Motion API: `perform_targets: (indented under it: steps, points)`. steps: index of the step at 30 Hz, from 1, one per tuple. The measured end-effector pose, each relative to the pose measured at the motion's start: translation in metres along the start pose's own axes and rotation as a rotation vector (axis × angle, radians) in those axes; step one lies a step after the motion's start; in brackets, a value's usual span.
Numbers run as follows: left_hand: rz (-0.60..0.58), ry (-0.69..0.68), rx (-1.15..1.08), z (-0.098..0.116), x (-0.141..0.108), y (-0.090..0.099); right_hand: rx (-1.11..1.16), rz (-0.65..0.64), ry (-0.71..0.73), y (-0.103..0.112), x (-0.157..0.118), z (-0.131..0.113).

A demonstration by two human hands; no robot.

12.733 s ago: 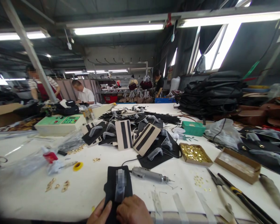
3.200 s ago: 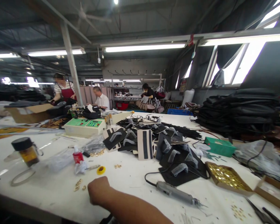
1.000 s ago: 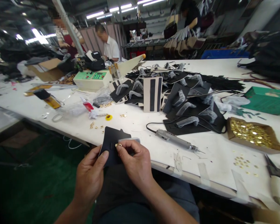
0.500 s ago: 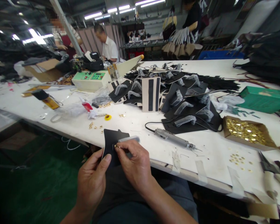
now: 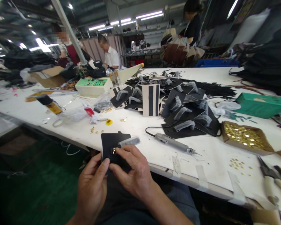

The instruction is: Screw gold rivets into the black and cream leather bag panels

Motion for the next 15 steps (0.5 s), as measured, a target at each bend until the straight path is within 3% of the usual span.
perform_targets:
  steps: [3, 6, 11, 15]
  points:
    - [-0.029, 0.049, -0.056, 0.006, -0.002, -0.002, -0.018, -0.113, 0.042, 0.004, -0.003, 0.006]
    - [-0.091, 0.039, -0.131, 0.013, -0.006, -0.007, -0.079, -0.137, 0.084, 0.005, -0.005, 0.012]
    - [-0.174, -0.014, -0.189, 0.019, -0.009, -0.016, -0.088, -0.019, 0.115, 0.007, -0.003, 0.007]
    - [-0.151, -0.107, -0.011, 0.024, -0.002, -0.020, -0.029, 0.066, 0.022, 0.015, 0.007, -0.007]
Point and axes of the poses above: each hand's wrist, its own x-axis towards the middle knuckle, its own y-axis out of the back of the hand, z = x × y, the point moved 2 cm from there along x, towards the middle knuckle, and after that the axes turned 7 degrees about z, right-handed, at the moved point
